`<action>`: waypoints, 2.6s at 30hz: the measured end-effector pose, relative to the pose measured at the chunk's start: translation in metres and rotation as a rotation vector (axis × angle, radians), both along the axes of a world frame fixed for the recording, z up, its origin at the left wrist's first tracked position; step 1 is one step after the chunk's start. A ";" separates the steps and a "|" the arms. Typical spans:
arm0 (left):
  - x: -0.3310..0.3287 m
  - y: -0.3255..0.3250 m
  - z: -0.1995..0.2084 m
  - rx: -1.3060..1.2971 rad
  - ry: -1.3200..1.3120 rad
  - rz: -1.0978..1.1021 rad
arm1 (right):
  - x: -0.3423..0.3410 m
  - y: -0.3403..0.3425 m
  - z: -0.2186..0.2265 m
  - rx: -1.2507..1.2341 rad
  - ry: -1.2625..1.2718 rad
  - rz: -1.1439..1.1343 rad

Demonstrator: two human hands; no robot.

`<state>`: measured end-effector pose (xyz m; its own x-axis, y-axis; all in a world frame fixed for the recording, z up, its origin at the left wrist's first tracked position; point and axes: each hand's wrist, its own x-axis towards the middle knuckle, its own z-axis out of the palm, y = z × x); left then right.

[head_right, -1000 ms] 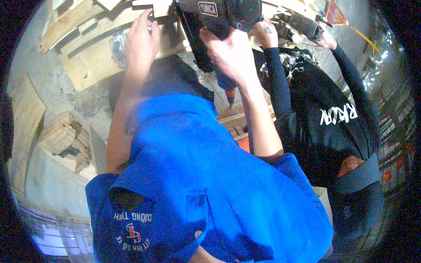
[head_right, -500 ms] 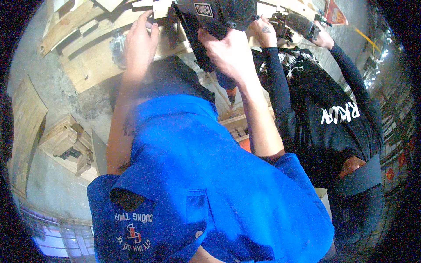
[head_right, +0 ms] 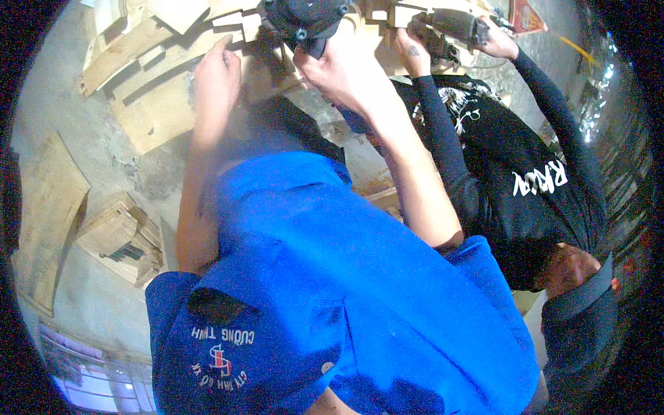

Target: The person assembles small wooden pieces on a workbench, using a nail gun to fasten them together. They repeatedly pick up pieces, align them, and drive nails into the joints, then place the assembled units aside.

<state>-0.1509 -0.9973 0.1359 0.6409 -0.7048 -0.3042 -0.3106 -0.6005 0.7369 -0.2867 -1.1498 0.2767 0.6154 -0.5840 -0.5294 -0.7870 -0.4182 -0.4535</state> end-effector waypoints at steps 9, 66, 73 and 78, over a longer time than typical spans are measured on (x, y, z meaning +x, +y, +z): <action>-0.003 -0.018 0.013 -0.010 -0.088 -0.149 | -0.060 0.018 0.030 0.148 -0.248 -0.369; 0.186 0.030 0.127 -0.167 0.143 -0.128 | -0.031 0.109 0.044 0.326 -0.160 -0.419; 0.166 0.128 0.093 -0.333 0.023 0.262 | -0.019 0.100 0.045 0.317 -0.085 -0.272; 0.127 0.134 0.038 -0.368 -0.116 0.482 | -0.001 0.096 0.054 0.308 -0.113 -0.179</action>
